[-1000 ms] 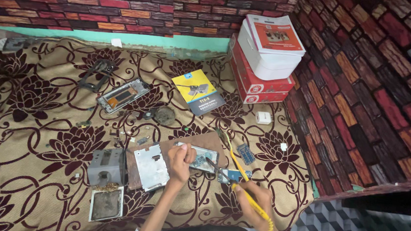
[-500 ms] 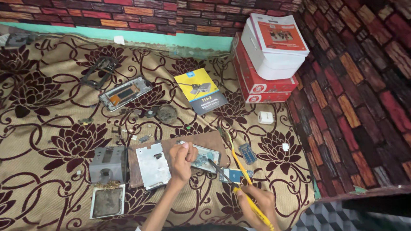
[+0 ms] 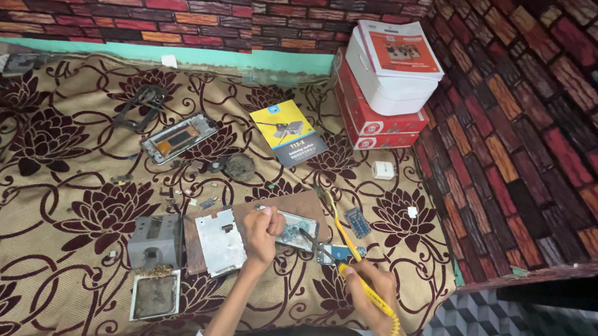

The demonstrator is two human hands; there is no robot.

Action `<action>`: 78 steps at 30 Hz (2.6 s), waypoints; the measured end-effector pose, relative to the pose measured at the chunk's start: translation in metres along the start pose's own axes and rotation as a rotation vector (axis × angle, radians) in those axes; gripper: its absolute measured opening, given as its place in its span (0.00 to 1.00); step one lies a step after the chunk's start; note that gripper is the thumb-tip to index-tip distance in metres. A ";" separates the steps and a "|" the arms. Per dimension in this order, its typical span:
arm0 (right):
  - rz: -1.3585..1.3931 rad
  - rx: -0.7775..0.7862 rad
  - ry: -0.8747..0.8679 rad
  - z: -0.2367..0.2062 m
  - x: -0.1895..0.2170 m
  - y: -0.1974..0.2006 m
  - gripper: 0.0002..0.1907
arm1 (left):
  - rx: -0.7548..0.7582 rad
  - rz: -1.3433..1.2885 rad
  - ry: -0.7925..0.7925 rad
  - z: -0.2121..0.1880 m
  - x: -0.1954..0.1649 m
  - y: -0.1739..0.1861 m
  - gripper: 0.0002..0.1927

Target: The person uses a soldering iron to work on a small circuit board placed on a floral-patterned surface. They hold the board with one hand and apply the soldering iron with the other, focusing on specific points on the board. Various electronic components and tools are scattered around the workspace.

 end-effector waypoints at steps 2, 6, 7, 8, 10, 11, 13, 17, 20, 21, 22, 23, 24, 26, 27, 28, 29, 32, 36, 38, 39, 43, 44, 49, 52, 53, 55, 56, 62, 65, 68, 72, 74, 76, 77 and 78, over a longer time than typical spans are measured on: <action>0.011 0.011 0.009 0.000 -0.004 0.001 0.09 | 0.001 0.022 -0.008 -0.001 -0.001 -0.001 0.22; -0.001 0.014 -0.131 0.004 -0.024 0.000 0.10 | 0.012 0.028 -0.023 -0.001 -0.005 -0.004 0.22; 0.003 0.019 -0.119 0.006 -0.022 0.000 0.10 | 0.008 0.026 -0.019 -0.001 -0.005 -0.005 0.22; 0.008 0.024 -0.106 0.007 -0.020 0.000 0.09 | 0.004 0.025 -0.015 -0.001 -0.006 -0.005 0.22; 0.004 0.036 -0.025 0.008 -0.007 0.000 0.09 | 0.003 0.035 -0.015 -0.002 -0.008 -0.006 0.22; 0.003 0.041 0.016 0.009 0.001 0.001 0.10 | 0.007 0.046 -0.021 -0.002 -0.010 -0.006 0.22; -0.042 0.098 0.039 0.012 0.012 0.000 0.11 | 0.012 0.053 -0.024 -0.003 -0.011 -0.007 0.22; -0.072 0.210 0.136 0.027 0.037 -0.003 0.13 | 0.009 0.027 0.003 -0.004 -0.010 -0.007 0.22; -0.147 0.228 0.027 0.045 0.033 -0.004 0.14 | 0.000 -0.005 0.037 -0.003 -0.005 -0.006 0.22; -0.177 0.215 0.034 0.051 0.035 -0.004 0.14 | -0.003 -0.016 0.048 -0.003 -0.004 -0.005 0.22; -0.207 0.202 0.042 0.057 0.036 -0.004 0.15 | 0.006 -0.009 0.044 -0.004 -0.004 -0.005 0.22; -0.236 0.189 0.050 0.062 0.037 -0.005 0.15 | 0.015 -0.003 0.039 -0.003 -0.004 -0.005 0.23; -0.226 0.175 0.021 0.065 0.036 -0.004 0.15 | 0.025 0.003 0.034 -0.003 -0.004 -0.006 0.23; -0.208 0.147 -0.042 0.066 0.033 -0.003 0.15 | 0.016 0.007 0.041 -0.004 -0.002 -0.004 0.23; -0.225 0.142 -0.012 0.066 0.036 -0.002 0.14 | 0.012 0.009 0.045 -0.005 -0.002 -0.004 0.22; -0.242 0.137 0.016 0.066 0.039 -0.002 0.14 | 0.012 0.010 0.038 -0.005 -0.002 -0.003 0.22; -0.258 0.132 0.043 0.066 0.043 -0.001 0.14 | 0.012 0.013 0.031 -0.005 -0.002 -0.004 0.22; -0.219 0.203 0.020 0.063 0.046 -0.006 0.12 | 0.019 0.007 0.024 -0.004 -0.004 -0.004 0.22; -0.231 0.318 -0.002 0.056 0.053 -0.008 0.13 | 0.022 -0.025 0.048 -0.006 -0.006 -0.006 0.23; -0.157 0.355 0.037 0.053 0.064 -0.008 0.12 | 0.022 -0.013 0.042 -0.006 -0.007 -0.007 0.22; -0.143 0.349 0.086 0.053 0.071 -0.009 0.12 | 0.019 -0.007 0.040 -0.007 -0.008 -0.007 0.22; -0.133 0.323 0.091 0.049 0.074 -0.007 0.11 | 0.020 0.005 0.034 -0.008 -0.009 -0.008 0.23; -0.142 0.319 0.044 0.048 0.067 -0.007 0.11 | 0.013 0.001 0.042 -0.009 -0.008 -0.007 0.23; -0.048 0.242 -0.189 0.050 0.015 -0.004 0.13 | 0.002 -0.048 0.062 -0.007 -0.005 -0.005 0.22; 0.168 0.147 -0.396 0.045 -0.028 0.001 0.11 | -0.013 -0.057 0.084 -0.005 -0.002 -0.003 0.22; 0.224 0.118 -0.478 0.040 -0.043 0.003 0.10 | -0.026 -0.059 0.101 -0.005 0.000 -0.001 0.21; 0.331 0.071 -0.479 0.036 -0.059 0.005 0.10 | -0.038 -0.070 0.113 -0.005 0.002 0.001 0.21; 0.385 0.045 -0.480 0.033 -0.066 0.007 0.11 | -0.035 -0.078 0.109 -0.005 0.002 0.001 0.22; 0.559 -0.004 -0.601 0.012 -0.096 0.002 0.09 | -0.010 -0.119 0.114 -0.003 0.005 0.003 0.21; 0.640 -0.020 -0.591 0.005 -0.098 -0.002 0.05 | -0.017 -0.129 0.128 -0.003 0.006 0.004 0.21; 0.386 0.042 -0.375 0.002 -0.086 -0.002 0.07 | -0.027 -0.130 0.136 -0.004 0.006 0.004 0.21; 0.288 0.069 -0.189 -0.005 -0.073 -0.003 0.07 | -0.028 -0.136 0.126 -0.004 0.003 0.003 0.21; 0.190 0.059 -0.098 -0.009 -0.065 -0.001 0.08 | -0.027 -0.135 0.126 -0.004 0.002 0.003 0.21; 0.131 0.044 -0.054 -0.010 -0.059 -0.001 0.09 | -0.021 -0.138 0.129 -0.004 0.001 0.002 0.21; 0.102 0.038 -0.031 -0.010 -0.055 -0.001 0.09 | -0.019 -0.143 0.132 -0.004 0.001 0.001 0.21; 0.067 0.046 0.024 -0.010 -0.049 -0.002 0.09 | -0.017 -0.148 0.135 -0.004 0.001 0.001 0.21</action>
Point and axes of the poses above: each hand's wrist, its own z-axis towards the middle knuckle, its own y-axis out of the back of the hand, x = y × z, the point moved 9 cm from there along z, towards the middle knuckle, and after that the axes turned 11 degrees about -x, right-handed, at the moved point
